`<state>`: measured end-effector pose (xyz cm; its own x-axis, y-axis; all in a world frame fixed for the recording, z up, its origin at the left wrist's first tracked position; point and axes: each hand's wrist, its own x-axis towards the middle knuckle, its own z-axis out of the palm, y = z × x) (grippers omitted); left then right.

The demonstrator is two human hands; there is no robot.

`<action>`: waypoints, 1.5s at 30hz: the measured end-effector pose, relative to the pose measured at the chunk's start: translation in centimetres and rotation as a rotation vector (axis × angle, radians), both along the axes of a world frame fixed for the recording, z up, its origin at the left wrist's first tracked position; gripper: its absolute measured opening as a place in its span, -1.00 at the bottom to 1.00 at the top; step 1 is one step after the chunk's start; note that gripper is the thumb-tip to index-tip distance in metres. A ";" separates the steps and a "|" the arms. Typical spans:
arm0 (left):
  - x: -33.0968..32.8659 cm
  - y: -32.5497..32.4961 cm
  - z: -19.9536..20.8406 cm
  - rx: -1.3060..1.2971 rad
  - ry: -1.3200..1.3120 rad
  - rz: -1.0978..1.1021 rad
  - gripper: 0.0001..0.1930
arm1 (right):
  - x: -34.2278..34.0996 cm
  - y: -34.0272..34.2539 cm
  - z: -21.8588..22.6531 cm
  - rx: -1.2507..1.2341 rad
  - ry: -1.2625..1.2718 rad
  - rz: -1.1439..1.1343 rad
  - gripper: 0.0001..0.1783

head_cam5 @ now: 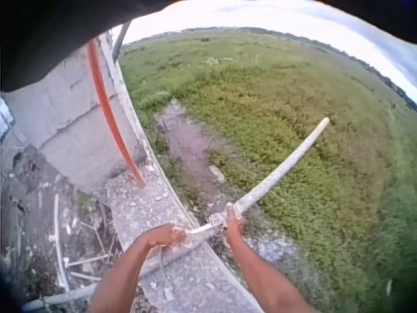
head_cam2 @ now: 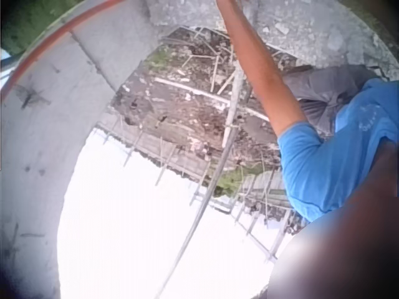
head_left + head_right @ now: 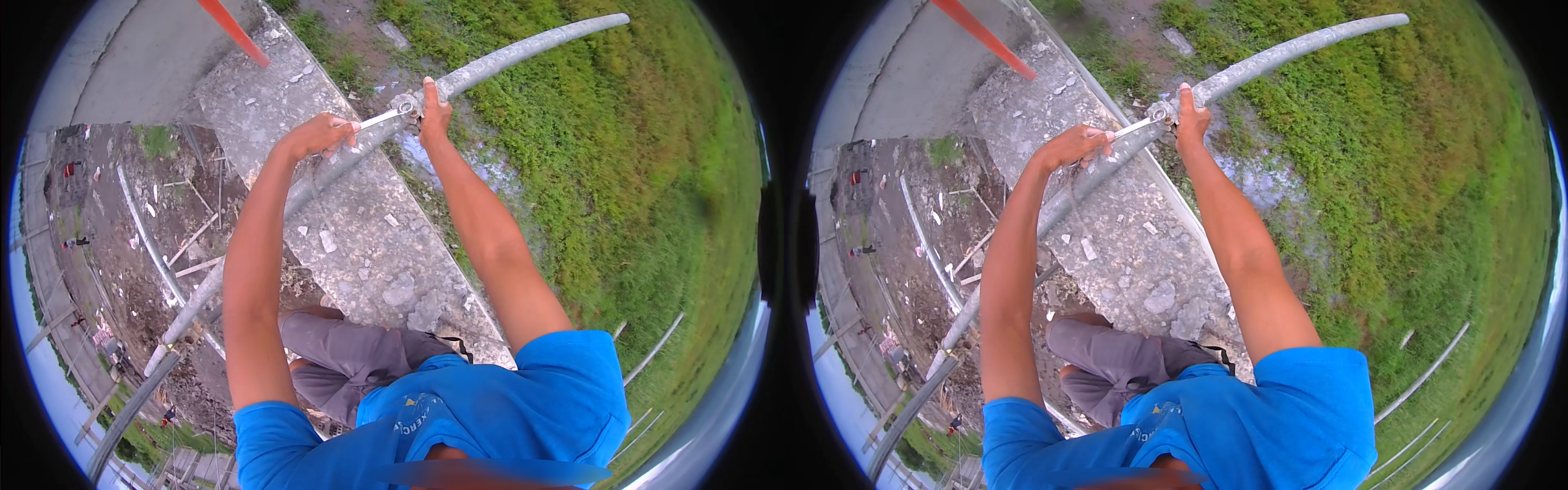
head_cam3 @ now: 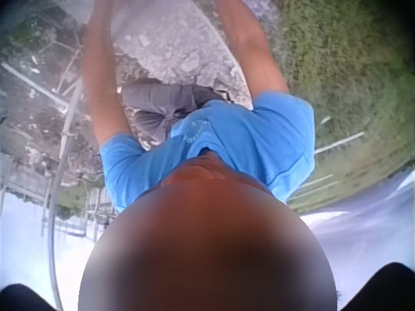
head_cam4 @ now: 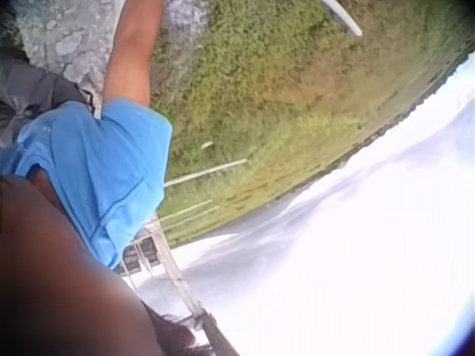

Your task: The person uses a wrench to tighten couplers on metal scaffolding poles. They move between joints, reposition the wrench, and secure connections while standing on the structure.

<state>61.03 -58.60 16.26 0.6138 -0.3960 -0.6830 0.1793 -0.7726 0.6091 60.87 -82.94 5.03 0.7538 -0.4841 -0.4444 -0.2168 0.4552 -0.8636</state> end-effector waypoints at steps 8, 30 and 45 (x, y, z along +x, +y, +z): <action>7.2 -2.6 0.0 0.245 -0.319 -0.272 -0.41 | 0.5 0.3 -1.2 -0.006 -0.015 -0.075 -0.38; -14.2 -17.8 3.6 -1.040 0.278 1.207 -0.75 | 0.0 -0.5 -0.7 -0.060 0.095 0.001 -0.34; -17.5 12.0 -5.3 0.610 -0.961 0.655 -0.67 | -1.9 -1.7 -0.4 0.335 -0.096 0.373 -0.31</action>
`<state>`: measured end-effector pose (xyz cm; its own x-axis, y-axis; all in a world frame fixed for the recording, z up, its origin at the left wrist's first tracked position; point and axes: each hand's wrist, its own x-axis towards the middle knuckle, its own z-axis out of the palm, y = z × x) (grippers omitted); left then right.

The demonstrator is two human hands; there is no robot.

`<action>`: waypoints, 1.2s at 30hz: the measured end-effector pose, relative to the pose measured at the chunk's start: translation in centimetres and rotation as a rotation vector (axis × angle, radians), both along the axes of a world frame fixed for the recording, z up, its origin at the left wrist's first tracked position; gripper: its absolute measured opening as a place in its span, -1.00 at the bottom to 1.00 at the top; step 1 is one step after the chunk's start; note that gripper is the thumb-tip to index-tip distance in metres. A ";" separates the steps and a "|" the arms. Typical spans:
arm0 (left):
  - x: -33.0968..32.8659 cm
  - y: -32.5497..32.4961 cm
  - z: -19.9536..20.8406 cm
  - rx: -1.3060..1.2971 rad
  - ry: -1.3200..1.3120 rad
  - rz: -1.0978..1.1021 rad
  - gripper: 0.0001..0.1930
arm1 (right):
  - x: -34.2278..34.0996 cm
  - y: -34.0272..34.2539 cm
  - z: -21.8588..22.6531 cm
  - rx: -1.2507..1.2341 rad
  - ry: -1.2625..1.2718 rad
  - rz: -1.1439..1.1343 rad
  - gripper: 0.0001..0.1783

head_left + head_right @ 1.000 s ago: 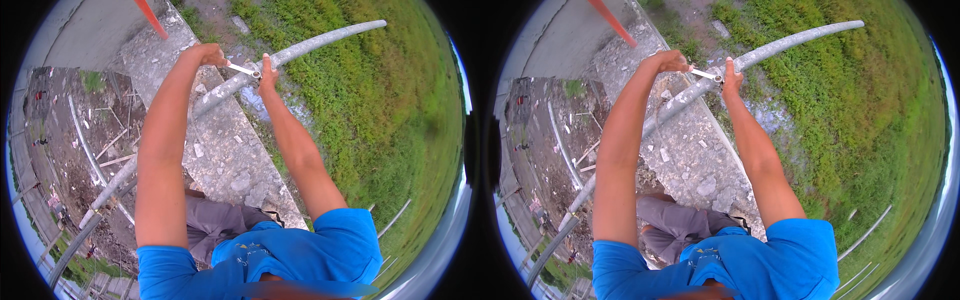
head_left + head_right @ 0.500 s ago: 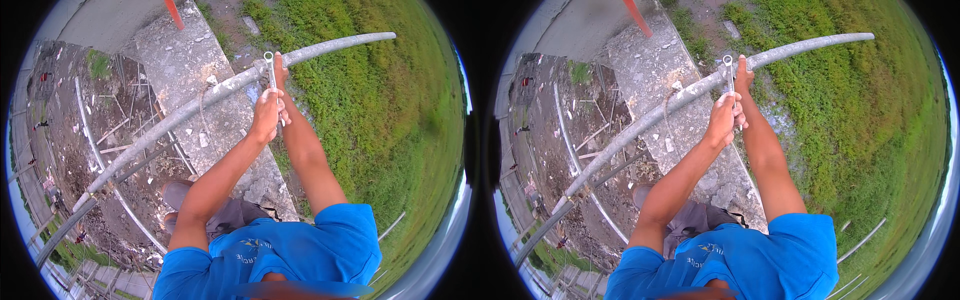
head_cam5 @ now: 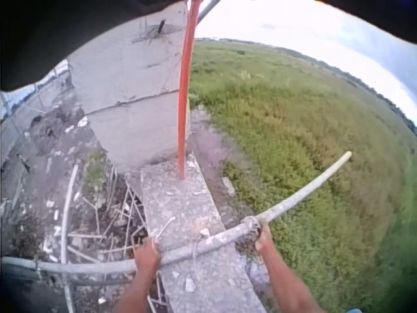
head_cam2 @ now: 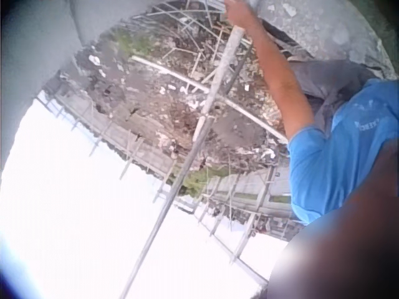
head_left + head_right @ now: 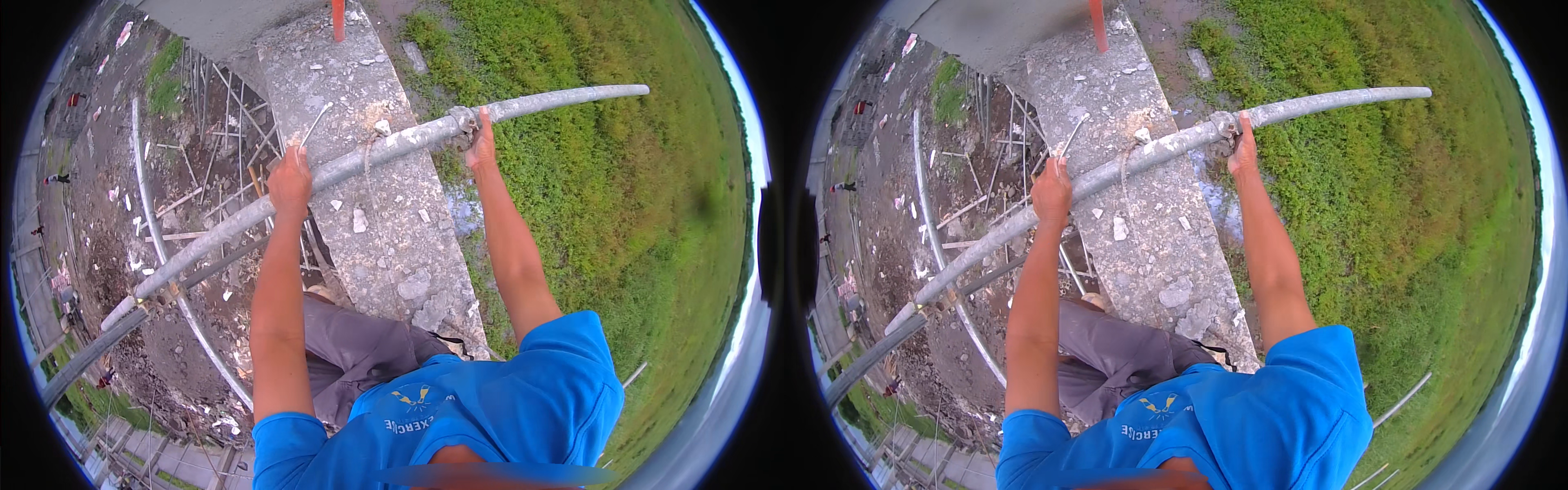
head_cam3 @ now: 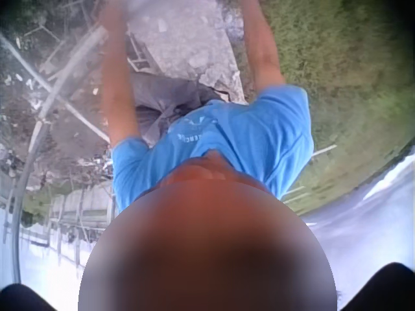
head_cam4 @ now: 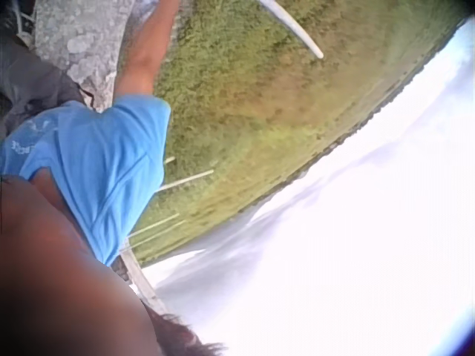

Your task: The person uses a wrench to tighten couplers on metal scaffolding poles. They move between joints, reposition the wrench, and secure connections while standing on the structure.

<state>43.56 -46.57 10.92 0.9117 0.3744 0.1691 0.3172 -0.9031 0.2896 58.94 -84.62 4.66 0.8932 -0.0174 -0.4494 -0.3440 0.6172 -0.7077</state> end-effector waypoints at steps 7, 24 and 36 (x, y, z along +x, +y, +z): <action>-0.1 0.2 0.0 -0.060 -0.067 -0.035 -0.71 | -1.8 0.2 -0.8 -0.130 0.047 0.197 -0.26; -0.1 -0.2 0.7 -0.049 0.029 0.005 -0.69 | -2.1 1.3 1.0 -0.220 0.149 0.224 -0.13; -0.1 0.4 0.0 -0.087 -0.114 -0.001 -0.74 | 3.1 1.6 -0.8 -0.132 0.246 -0.240 -0.05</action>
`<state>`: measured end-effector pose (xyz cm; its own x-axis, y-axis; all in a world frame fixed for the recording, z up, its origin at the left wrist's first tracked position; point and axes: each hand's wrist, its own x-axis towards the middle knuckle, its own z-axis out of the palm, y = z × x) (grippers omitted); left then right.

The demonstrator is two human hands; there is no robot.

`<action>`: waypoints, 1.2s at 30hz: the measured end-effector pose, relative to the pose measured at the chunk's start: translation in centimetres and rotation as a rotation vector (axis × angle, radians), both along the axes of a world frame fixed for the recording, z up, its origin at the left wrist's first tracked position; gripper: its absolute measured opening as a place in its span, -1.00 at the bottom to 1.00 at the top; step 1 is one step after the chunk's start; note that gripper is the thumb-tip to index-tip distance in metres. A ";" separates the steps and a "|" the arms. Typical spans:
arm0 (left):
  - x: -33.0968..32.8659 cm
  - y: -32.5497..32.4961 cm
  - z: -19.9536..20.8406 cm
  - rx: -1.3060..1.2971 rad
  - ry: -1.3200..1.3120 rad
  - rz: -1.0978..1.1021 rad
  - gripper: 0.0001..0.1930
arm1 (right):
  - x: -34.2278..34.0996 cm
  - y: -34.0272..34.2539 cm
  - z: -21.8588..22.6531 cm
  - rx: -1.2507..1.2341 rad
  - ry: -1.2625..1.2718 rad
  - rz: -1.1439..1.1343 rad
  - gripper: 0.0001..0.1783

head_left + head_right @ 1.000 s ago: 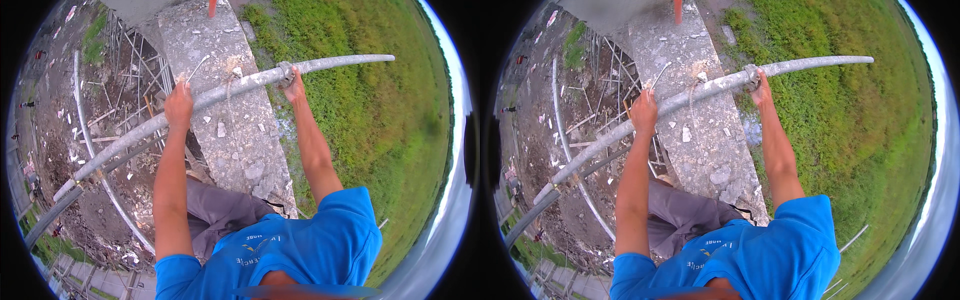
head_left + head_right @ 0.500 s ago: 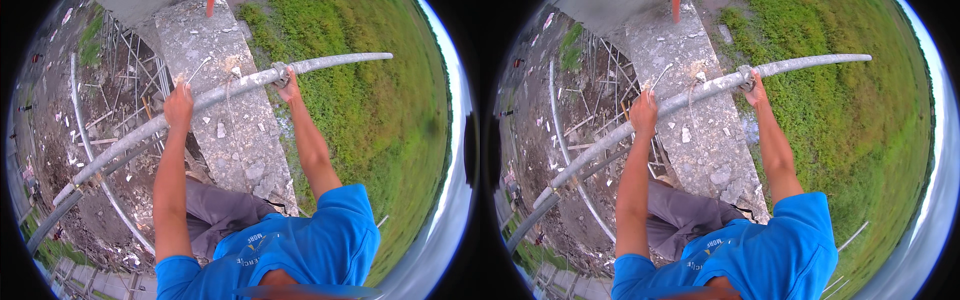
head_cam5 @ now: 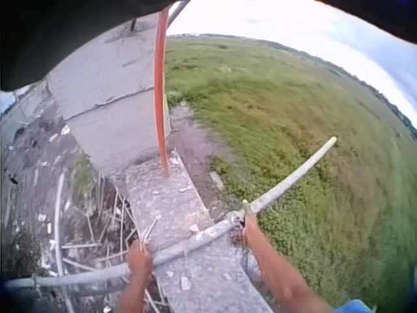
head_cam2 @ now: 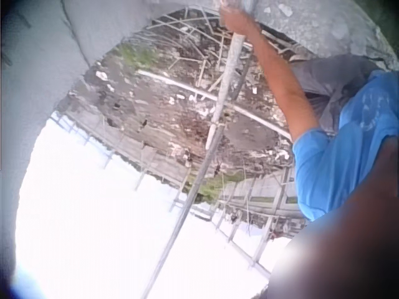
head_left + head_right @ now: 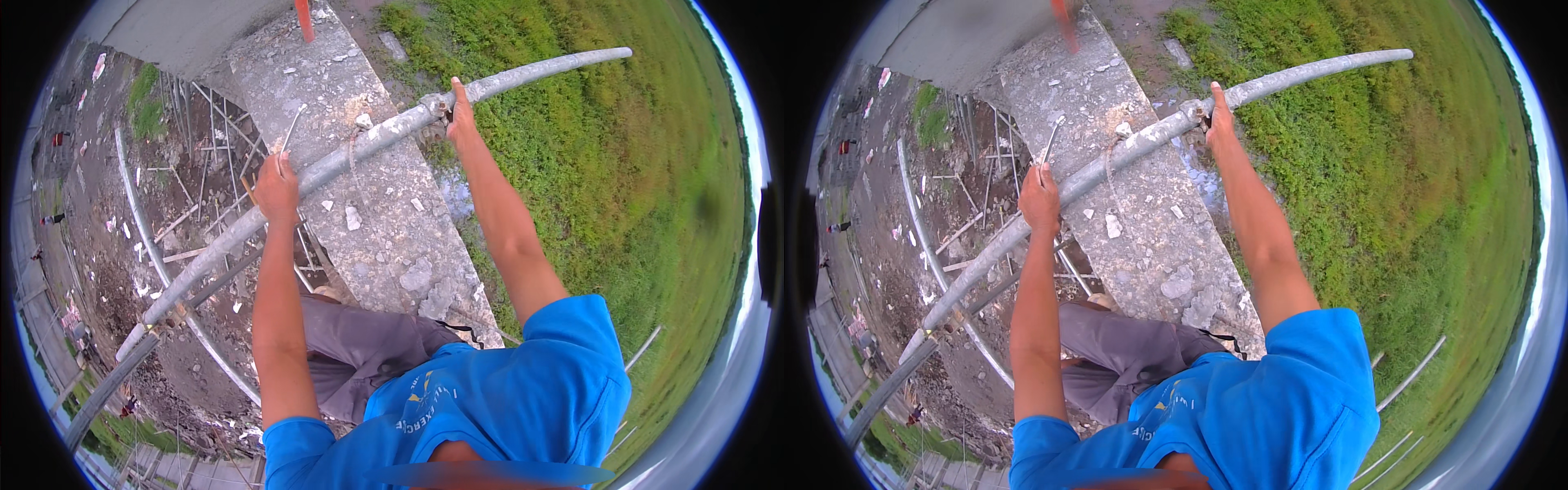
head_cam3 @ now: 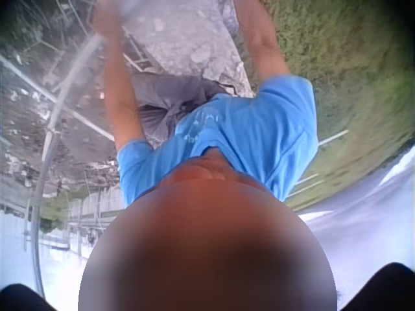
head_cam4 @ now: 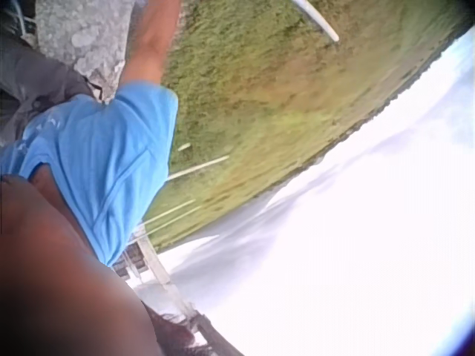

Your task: The person uses a wrench to tighten couplers on metal scaffolding poles. They move between joints, reposition the wrench, and secure connections while standing on the structure.

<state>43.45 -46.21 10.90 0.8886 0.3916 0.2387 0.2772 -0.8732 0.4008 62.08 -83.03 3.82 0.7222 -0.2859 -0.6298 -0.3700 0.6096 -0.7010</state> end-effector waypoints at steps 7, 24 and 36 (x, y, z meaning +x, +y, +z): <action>1.9 -3.9 4.9 -0.092 0.010 -0.247 -0.73 | -1.1 1.4 0.0 0.090 -0.149 -0.104 -0.32; 19.8 -13.5 6.5 0.315 0.543 -1.036 -0.55 | -1.6 2.2 1.6 0.099 -0.167 -0.184 -0.52; 4.9 -23.4 9.2 -1.797 0.851 0.134 -0.77 | -1.9 2.4 2.9 0.045 -0.122 -0.208 -0.54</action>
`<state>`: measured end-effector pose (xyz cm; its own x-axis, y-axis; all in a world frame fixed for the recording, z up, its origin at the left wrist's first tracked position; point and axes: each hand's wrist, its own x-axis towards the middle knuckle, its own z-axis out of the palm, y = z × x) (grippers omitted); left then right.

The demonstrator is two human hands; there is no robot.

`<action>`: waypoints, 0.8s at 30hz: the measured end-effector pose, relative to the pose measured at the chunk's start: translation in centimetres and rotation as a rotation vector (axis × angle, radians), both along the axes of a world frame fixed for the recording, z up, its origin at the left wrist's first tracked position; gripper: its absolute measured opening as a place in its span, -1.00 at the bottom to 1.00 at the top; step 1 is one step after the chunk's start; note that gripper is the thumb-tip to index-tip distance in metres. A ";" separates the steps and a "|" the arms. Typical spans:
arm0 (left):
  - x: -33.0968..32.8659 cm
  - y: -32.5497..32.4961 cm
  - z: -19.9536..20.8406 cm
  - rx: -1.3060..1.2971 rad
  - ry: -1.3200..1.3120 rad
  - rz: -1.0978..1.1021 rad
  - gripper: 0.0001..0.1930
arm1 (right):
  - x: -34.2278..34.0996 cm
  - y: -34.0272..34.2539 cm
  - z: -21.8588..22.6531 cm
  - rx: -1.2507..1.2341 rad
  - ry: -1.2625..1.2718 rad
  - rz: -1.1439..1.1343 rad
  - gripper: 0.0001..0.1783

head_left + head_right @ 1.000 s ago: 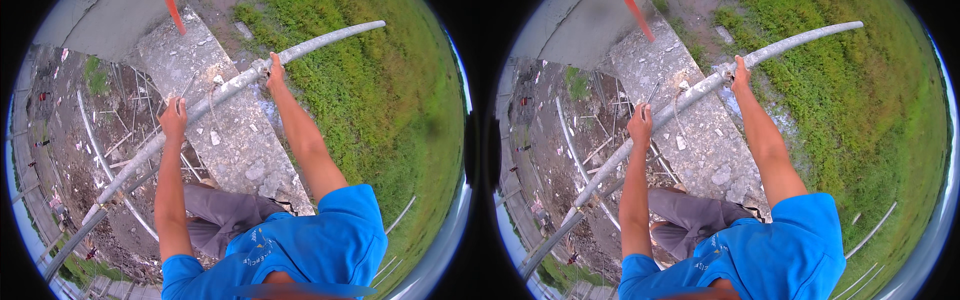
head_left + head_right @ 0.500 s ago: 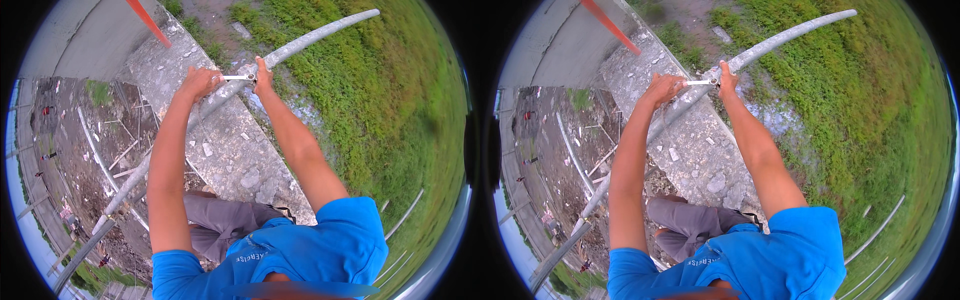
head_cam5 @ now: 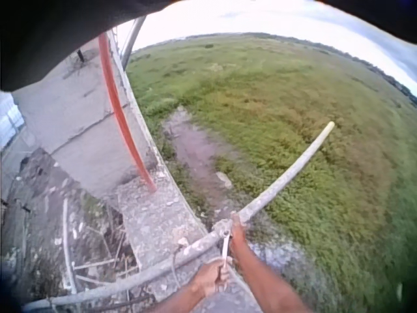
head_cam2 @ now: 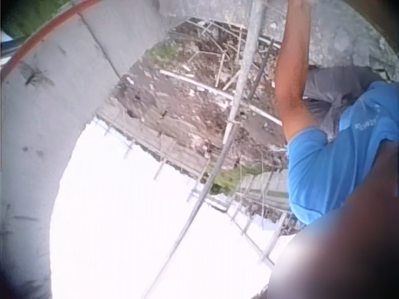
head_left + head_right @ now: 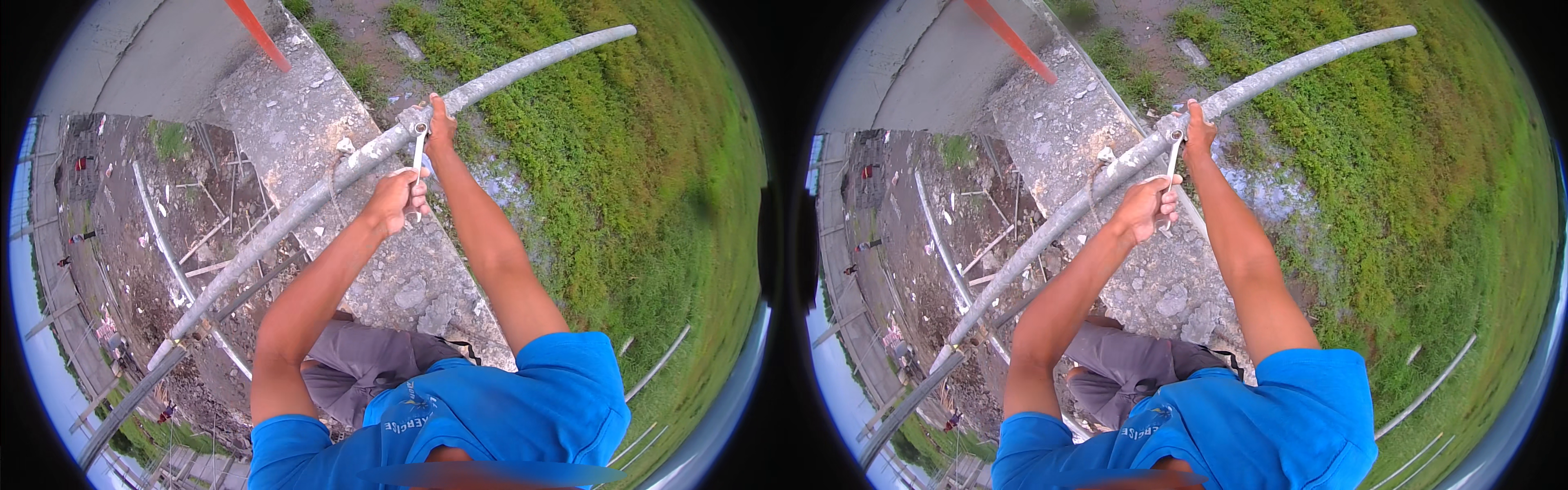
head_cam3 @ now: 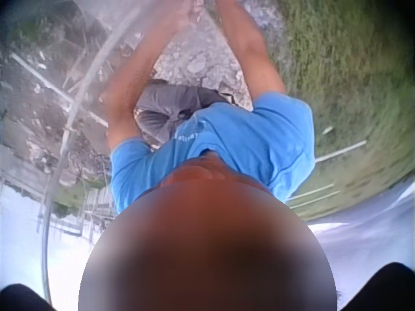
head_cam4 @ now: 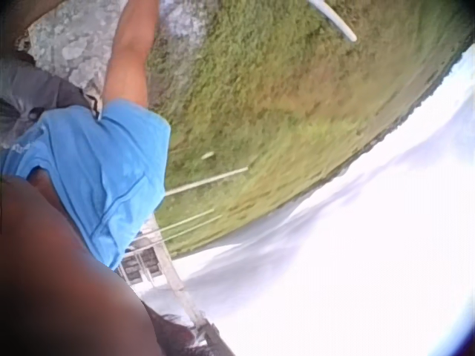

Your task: The person uses a wrench to tighten couplers on metal scaffolding poles. They move between joints, reposition the wrench, and secure connections while standing on the structure.

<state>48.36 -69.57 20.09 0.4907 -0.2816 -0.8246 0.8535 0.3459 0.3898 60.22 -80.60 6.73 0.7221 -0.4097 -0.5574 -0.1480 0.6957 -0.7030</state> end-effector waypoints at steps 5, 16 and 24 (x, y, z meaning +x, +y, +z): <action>-1.0 -10.6 2.2 -0.226 -0.148 0.594 -0.80 | -0.2 0.2 0.4 -0.140 -0.014 0.014 -0.38; 5.0 10.6 -1.3 0.830 -0.762 -0.735 -0.50 | 0.2 0.3 -0.7 0.011 -0.009 0.012 -0.52; 14.2 10.2 -3.1 0.864 -0.845 -1.238 -0.38 | 0.0 0.1 0.3 -0.060 0.041 0.002 -0.52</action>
